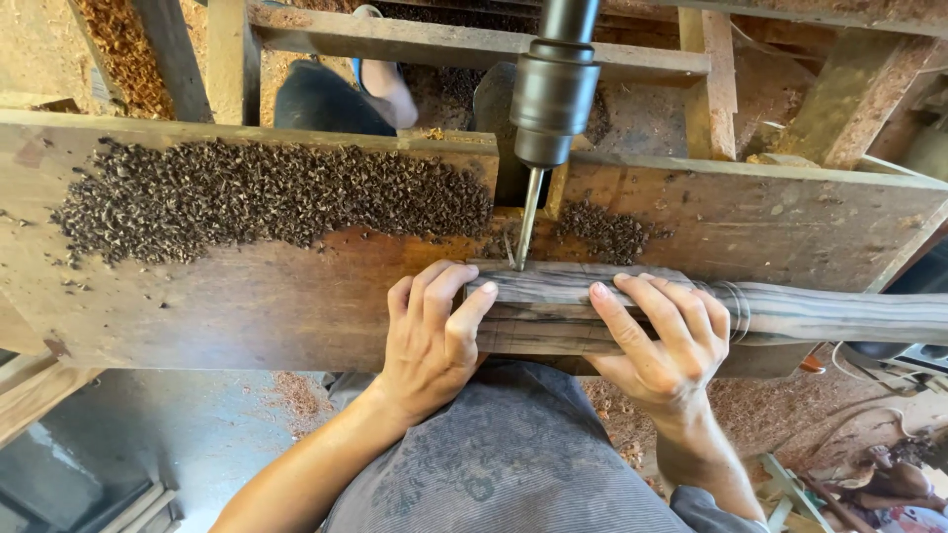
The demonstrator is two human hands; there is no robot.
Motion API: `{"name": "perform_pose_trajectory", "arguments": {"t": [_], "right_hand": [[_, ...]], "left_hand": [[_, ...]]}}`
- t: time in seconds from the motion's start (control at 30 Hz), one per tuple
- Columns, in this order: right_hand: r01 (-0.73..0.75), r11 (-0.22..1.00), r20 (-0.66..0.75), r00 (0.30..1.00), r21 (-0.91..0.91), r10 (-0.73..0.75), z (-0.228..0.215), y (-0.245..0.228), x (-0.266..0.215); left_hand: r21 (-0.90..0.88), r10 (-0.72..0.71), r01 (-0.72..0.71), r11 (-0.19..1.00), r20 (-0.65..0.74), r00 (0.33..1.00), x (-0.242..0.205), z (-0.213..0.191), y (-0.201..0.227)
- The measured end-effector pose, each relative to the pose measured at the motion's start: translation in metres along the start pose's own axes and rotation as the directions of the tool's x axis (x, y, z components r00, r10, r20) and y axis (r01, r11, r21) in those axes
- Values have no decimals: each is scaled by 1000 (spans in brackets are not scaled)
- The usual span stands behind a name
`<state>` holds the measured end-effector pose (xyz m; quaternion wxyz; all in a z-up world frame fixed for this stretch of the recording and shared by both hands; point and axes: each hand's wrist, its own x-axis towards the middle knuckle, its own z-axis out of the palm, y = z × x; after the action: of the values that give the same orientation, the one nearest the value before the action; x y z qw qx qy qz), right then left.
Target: Milling slots into a wooden furniture leg using a vertical drill press.
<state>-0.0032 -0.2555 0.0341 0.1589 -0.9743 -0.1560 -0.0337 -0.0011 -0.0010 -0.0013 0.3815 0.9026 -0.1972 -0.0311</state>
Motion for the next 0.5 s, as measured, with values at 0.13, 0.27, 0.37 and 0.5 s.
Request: {"name": "perform_pose_trajectory", "arguments": {"t": [0.13,0.27,0.37,0.5], "right_hand": [[-2,1000,13,1000,10,2,-2,0,2],[2,1000,-1,1000,4,-2,-1,0,4],[-1,1000,5,1000,8,1,-2,-1,6],[-10,1000,9,1000,8,10,0,0,4]], "left_hand": [[-2,-7,7,1000,9,1000,0,1,0],[-14,8,-8,1000,13,1000,1,0,-2],[-18,7,-6,1000,15,1000,2,1,-2],[-23,7,-7,1000,13,1000,3,0,-3]]}}
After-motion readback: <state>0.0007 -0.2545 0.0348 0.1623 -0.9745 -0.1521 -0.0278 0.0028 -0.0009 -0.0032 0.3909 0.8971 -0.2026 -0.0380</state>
